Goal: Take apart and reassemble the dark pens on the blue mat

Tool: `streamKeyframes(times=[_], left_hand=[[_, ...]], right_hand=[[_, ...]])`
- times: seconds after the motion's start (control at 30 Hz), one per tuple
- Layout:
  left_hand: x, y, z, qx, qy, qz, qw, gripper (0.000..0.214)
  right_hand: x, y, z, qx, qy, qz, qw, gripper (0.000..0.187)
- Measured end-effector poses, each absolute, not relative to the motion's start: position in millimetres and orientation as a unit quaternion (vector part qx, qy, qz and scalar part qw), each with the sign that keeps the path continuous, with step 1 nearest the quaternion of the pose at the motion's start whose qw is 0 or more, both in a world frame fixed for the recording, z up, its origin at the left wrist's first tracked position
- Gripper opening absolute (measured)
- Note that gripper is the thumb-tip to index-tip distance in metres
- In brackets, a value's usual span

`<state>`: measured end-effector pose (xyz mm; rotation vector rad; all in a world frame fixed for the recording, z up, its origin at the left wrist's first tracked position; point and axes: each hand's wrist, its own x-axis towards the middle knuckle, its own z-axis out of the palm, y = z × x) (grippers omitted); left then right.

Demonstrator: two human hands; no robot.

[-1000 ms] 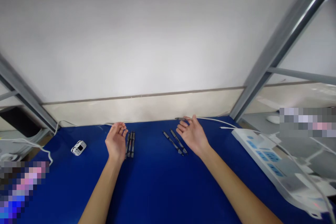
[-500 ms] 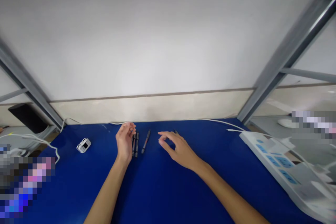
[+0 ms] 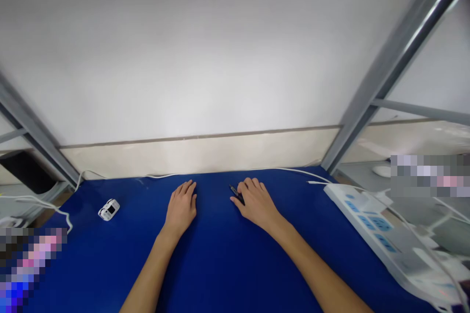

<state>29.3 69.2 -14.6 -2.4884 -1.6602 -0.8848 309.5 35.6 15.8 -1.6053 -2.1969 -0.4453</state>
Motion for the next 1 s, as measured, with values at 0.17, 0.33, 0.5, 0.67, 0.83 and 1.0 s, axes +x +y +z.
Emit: streamKeyframes(times=[0.17, 0.33, 0.5, 0.67, 0.83, 1.0], left_hand=[[28.5, 71.7, -23.7, -0.812, -0.531, -0.238, 0.043, 0.063], [28.3, 71.4, -27.6, -0.813, -0.527, -0.242, 0.061, 0.076], [29.8, 70.0, -27.0, -0.809, -0.523, -0.257, 0.070, 0.069], [31.6, 70.2, -22.2, -0.798, -0.522, -0.291, 0.073, 0.058], [40.4, 64.3, -7.2, -0.776, -0.492, -0.395, 0.012, 0.046], [67.4, 41.3, 13.4, -0.714, -0.412, -0.513, -0.240, 0.039]], right_hand=[[306.7, 34.5, 22.2, -0.565, -0.782, -0.128, 0.229, 0.016], [303.7, 31.1, 33.5, -0.539, -0.720, 0.028, 0.436, 0.021], [303.3, 27.9, 36.1, -0.516, -0.644, 0.068, 0.560, 0.028], [303.0, 27.9, 32.3, -0.529, -0.648, 0.072, 0.543, 0.024], [303.4, 26.0, 31.9, -0.529, -0.668, 0.088, 0.516, 0.028], [301.5, 24.6, 32.3, -0.490, -0.717, 0.134, 0.478, 0.034]])
